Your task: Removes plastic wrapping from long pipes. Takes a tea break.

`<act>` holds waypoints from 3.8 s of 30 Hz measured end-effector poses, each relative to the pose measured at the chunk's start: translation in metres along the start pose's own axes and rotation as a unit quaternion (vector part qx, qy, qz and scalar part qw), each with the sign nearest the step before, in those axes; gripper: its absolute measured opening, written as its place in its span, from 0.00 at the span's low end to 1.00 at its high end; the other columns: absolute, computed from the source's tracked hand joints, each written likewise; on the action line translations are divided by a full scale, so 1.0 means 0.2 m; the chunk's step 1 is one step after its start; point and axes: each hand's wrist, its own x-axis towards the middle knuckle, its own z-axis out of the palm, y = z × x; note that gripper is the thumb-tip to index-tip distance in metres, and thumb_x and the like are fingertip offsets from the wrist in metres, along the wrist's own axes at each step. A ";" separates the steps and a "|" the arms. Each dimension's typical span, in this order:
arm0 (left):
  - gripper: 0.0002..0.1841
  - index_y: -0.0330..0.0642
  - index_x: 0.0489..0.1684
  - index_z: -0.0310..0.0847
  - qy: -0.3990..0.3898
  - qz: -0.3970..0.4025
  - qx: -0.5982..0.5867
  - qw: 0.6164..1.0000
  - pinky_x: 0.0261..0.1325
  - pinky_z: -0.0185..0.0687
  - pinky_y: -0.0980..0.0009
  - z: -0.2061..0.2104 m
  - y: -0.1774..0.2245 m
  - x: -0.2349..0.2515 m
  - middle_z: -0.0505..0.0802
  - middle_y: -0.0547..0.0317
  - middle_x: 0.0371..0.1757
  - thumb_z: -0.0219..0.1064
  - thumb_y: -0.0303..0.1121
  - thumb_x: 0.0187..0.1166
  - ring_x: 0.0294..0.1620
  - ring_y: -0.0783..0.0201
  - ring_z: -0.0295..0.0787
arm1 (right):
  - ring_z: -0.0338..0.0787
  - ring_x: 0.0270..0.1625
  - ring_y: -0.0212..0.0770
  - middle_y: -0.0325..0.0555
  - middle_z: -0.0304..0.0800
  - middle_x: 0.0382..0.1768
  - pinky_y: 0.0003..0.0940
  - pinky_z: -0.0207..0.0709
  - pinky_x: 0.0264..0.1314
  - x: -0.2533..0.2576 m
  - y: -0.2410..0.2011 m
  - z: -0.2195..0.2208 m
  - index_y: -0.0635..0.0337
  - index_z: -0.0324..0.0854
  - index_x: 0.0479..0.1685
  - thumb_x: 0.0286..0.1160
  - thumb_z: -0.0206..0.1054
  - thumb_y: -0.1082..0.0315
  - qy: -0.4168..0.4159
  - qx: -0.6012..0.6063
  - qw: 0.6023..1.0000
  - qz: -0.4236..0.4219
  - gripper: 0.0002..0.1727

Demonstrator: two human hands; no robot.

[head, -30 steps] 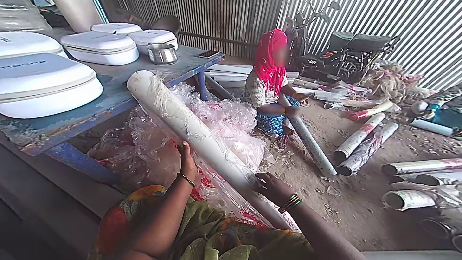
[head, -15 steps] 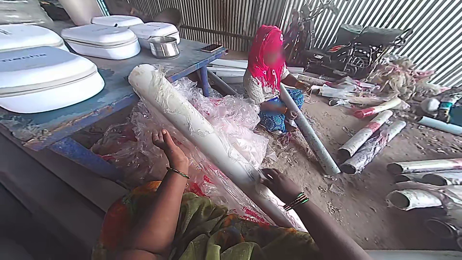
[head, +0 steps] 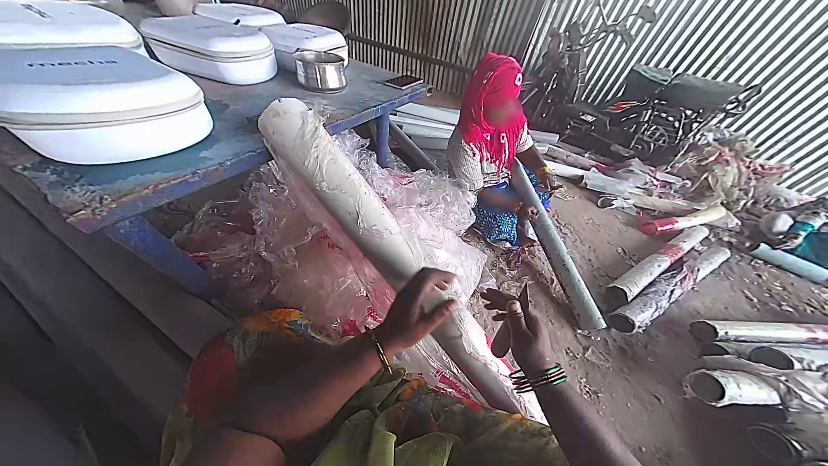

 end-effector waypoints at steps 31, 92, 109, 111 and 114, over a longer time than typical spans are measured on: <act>0.14 0.39 0.22 0.77 0.429 -0.290 -0.098 0.850 0.29 0.64 0.72 -0.46 -0.43 0.07 0.72 0.66 0.18 0.70 0.35 0.79 0.19 0.72 0.66 | 0.89 0.63 0.53 0.64 0.87 0.63 0.46 0.82 0.63 0.30 -0.49 0.33 0.70 0.85 0.62 0.82 0.67 0.65 -0.158 -0.210 0.962 -0.080 0.18; 0.13 0.34 0.54 0.79 0.324 -0.424 -0.184 0.826 0.51 0.79 0.58 -0.41 -0.44 -0.01 0.86 0.49 0.43 0.71 0.33 0.80 0.43 0.61 0.82 | 0.89 0.58 0.61 0.60 0.88 0.56 0.63 0.79 0.52 0.81 -0.74 0.73 0.63 0.81 0.64 0.73 0.69 0.36 -0.160 -0.417 0.886 -0.127 0.37; 0.14 0.31 0.53 0.82 0.298 -0.429 -0.152 0.839 0.55 0.78 0.55 -0.44 -0.45 0.00 0.88 0.46 0.44 0.73 0.31 0.77 0.47 0.58 0.83 | 0.93 0.34 0.69 0.68 0.90 0.29 0.63 0.80 0.30 1.01 -0.57 0.78 0.74 0.85 0.31 0.86 0.59 0.64 -0.027 -0.472 0.799 -0.371 0.21; 0.16 0.31 0.59 0.82 0.288 -0.427 -0.152 0.843 0.59 0.79 0.55 -0.45 -0.43 0.00 0.90 0.44 0.49 0.72 0.31 0.78 0.50 0.57 0.85 | 0.93 0.37 0.72 0.70 0.90 0.32 0.67 0.79 0.32 1.04 -0.57 0.75 0.75 0.85 0.35 0.88 0.56 0.62 -0.041 -0.489 0.800 -0.344 0.22; 0.17 0.31 0.61 0.82 0.274 -0.429 -0.137 0.850 0.60 0.79 0.54 -0.46 -0.43 0.01 0.90 0.44 0.50 0.71 0.32 0.80 0.52 0.56 0.86 | 0.92 0.47 0.76 0.73 0.91 0.41 0.72 0.77 0.40 1.11 -0.60 0.73 0.75 0.85 0.45 0.92 0.50 0.54 -0.057 -0.516 0.814 -0.260 0.29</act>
